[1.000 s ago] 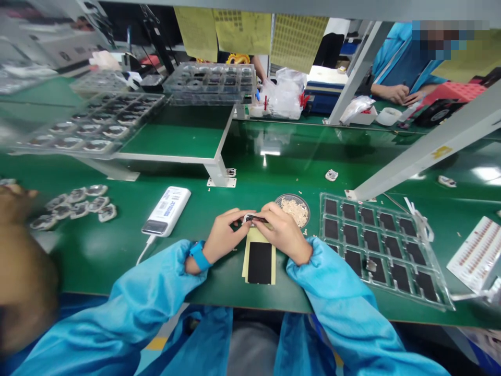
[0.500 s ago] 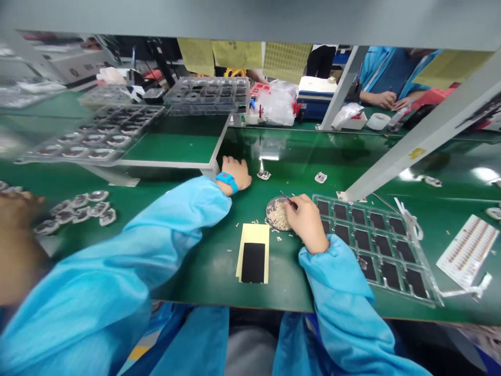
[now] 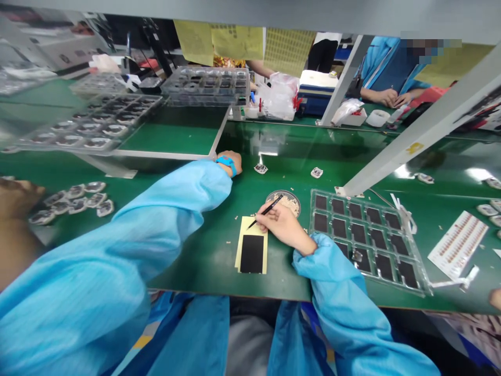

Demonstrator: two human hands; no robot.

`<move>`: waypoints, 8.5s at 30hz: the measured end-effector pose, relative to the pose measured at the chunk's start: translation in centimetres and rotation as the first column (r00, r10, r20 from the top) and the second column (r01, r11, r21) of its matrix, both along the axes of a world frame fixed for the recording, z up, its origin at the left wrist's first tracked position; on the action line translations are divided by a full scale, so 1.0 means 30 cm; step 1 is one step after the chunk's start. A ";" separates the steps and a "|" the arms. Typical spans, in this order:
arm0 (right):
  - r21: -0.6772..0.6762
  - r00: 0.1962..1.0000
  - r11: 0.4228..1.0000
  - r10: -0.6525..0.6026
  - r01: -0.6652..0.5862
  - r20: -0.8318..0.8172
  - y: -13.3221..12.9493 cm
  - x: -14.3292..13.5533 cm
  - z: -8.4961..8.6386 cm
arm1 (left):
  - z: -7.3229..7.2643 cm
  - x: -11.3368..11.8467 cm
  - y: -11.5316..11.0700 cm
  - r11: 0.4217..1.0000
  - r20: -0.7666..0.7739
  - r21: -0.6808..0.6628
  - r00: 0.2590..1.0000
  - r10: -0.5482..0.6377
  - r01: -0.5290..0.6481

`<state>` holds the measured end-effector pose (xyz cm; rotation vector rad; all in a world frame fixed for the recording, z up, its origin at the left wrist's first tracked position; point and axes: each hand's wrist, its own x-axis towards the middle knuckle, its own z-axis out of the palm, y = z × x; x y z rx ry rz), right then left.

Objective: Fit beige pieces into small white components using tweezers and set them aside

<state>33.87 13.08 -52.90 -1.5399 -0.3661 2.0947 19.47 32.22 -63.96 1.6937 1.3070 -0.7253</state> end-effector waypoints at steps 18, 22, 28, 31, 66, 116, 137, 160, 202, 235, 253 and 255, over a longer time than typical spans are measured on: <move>0.133 0.973 0.976 0.150 -0.175 0.177 -0.083 -0.086 0.016 | 0.368 -0.314 -0.426 0.969 0.586 -0.246 0.798 0.142 0.009; 0.048 0.996 0.998 0.043 -0.047 0.077 -0.072 -0.082 0.018 | 0.377 -0.305 -0.431 0.964 0.568 -0.263 0.804 0.176 -0.025; 0.080 0.989 0.996 0.029 -0.040 0.142 -0.062 -0.070 0.022 | 0.388 -0.289 -0.429 0.821 0.442 -0.425 0.704 0.555 -0.380; 0.126 0.975 0.984 0.101 -0.128 0.197 -0.069 -0.076 0.025 | 0.384 -0.284 -0.423 0.511 0.221 -0.692 0.524 0.823 -0.510; 0.450 0.905 0.866 0.007 -0.218 0.426 -0.030 -0.062 0.044 | 0.378 -0.262 -0.485 0.550 0.192 -0.658 0.591 0.783 -0.514; -0.585 0.203 0.776 0.627 -0.236 0.752 -0.292 0.507 0.359 | 0.431 -0.266 -0.415 0.428 0.135 -0.685 0.474 0.870 -0.590; -0.022 0.915 0.995 0.096 -0.095 0.392 0.029 0.117 0.191 | 0.428 -0.253 -0.433 0.349 0.036 -0.723 0.472 0.881 -0.596; 0.110 0.888 0.936 0.274 -0.334 0.370 0.061 -0.052 0.040 | 0.397 -0.265 -0.450 0.302 0.063 -0.692 0.361 0.930 -0.656; -0.023 0.956 0.999 -0.032 0.040 0.293 -0.007 -0.151 0.024 | 0.426 -0.269 -0.471 0.383 0.226 -0.682 0.318 0.921 -0.623; 0.015 0.931 0.993 -0.112 0.114 0.347 -0.020 -0.192 0.029 | 0.417 -0.264 -0.469 0.359 0.289 -0.710 0.215 0.933 -0.606; 0.009 0.947 0.989 -0.141 0.144 0.289 -0.014 -0.215 0.013 | 0.437 -0.237 -0.497 0.614 0.398 -0.442 0.470 0.788 -0.654; 0.004 0.942 0.987 -0.153 0.159 0.298 -0.015 -0.222 0.017 | 0.450 -0.231 -0.494 0.630 0.410 -0.406 0.484 0.773 -0.662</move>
